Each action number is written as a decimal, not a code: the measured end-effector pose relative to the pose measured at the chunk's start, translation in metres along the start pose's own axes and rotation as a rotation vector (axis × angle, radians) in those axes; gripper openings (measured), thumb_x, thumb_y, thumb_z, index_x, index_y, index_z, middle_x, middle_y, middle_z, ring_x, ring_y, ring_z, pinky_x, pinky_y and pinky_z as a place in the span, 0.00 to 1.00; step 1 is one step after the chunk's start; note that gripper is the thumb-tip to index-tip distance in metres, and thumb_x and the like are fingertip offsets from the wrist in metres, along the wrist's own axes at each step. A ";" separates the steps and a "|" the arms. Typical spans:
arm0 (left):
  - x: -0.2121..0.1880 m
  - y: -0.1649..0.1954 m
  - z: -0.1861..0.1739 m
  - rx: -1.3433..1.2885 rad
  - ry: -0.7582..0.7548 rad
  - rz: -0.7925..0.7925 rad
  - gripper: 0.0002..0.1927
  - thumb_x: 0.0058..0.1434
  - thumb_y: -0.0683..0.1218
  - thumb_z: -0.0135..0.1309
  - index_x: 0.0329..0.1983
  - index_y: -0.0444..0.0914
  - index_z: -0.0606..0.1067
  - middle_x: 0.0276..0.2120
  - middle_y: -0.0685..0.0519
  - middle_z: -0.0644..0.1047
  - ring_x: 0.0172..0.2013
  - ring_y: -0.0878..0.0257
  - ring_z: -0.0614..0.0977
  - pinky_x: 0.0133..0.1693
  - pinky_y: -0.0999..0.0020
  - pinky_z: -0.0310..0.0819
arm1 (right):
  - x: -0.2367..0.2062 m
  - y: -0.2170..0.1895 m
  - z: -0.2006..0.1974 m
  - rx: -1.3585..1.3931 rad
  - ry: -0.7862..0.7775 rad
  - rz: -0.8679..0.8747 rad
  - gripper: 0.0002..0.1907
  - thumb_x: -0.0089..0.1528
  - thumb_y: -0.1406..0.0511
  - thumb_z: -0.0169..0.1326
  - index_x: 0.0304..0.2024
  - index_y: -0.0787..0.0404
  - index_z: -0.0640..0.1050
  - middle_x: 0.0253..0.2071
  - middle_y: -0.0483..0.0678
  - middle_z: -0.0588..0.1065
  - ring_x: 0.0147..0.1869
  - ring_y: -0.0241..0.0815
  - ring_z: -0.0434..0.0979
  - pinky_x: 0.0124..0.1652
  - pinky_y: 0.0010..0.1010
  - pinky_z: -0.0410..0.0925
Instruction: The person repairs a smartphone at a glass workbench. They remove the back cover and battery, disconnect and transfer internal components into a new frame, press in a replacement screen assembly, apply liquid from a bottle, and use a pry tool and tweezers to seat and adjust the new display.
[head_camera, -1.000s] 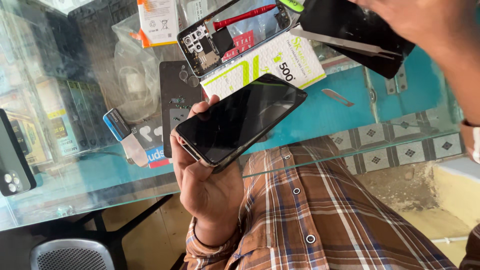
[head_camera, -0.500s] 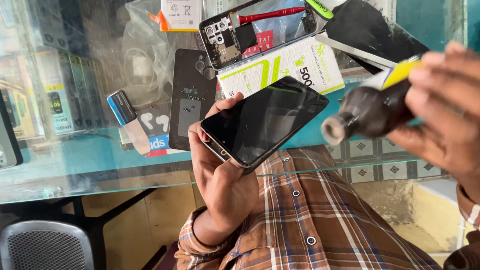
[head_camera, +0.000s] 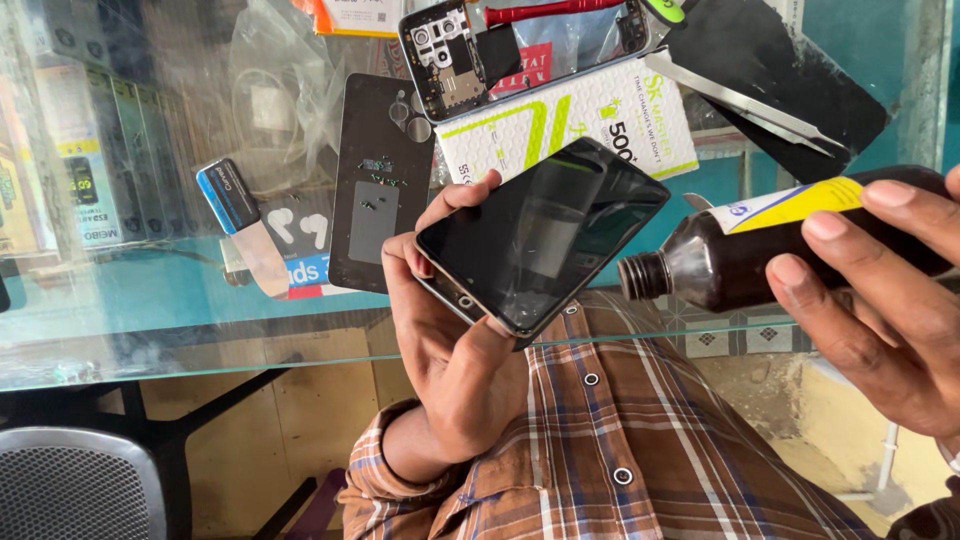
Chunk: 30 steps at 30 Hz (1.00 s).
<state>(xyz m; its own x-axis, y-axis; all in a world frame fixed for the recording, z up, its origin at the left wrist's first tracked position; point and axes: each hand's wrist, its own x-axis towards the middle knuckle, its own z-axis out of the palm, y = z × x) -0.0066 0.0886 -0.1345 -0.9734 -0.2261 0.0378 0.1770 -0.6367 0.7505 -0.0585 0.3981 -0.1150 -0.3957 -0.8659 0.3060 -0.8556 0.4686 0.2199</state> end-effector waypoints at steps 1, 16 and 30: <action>-0.001 0.000 0.000 0.010 -0.005 -0.006 0.23 0.62 0.34 0.50 0.57 0.33 0.56 0.68 0.34 0.60 0.70 0.50 0.61 0.73 0.53 0.52 | -0.002 0.001 0.000 -0.014 -0.001 -0.034 0.25 0.57 0.78 0.64 0.55 0.58 0.78 0.56 0.60 0.77 0.58 0.71 0.79 0.54 0.62 0.76; -0.007 -0.008 0.000 0.022 -0.011 0.015 0.24 0.65 0.37 0.54 0.57 0.34 0.54 0.66 0.36 0.59 0.70 0.52 0.61 0.73 0.54 0.53 | 0.001 0.001 -0.014 -0.144 0.045 -0.273 0.21 0.57 0.67 0.67 0.53 0.66 0.80 0.50 0.72 0.79 0.50 0.69 0.80 0.48 0.52 0.78; -0.007 -0.016 0.000 0.002 0.003 0.049 0.25 0.66 0.37 0.58 0.54 0.36 0.54 0.65 0.35 0.60 0.69 0.52 0.61 0.74 0.54 0.51 | 0.001 -0.005 -0.018 -0.179 -0.005 -0.246 0.23 0.57 0.65 0.67 0.53 0.65 0.80 0.50 0.72 0.78 0.51 0.68 0.80 0.49 0.53 0.78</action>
<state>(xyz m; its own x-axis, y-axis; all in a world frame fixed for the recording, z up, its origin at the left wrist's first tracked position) -0.0022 0.0999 -0.1467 -0.9631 -0.2592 0.0728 0.2243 -0.6230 0.7494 -0.0484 0.3982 -0.0990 -0.1858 -0.9580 0.2183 -0.8539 0.2673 0.4466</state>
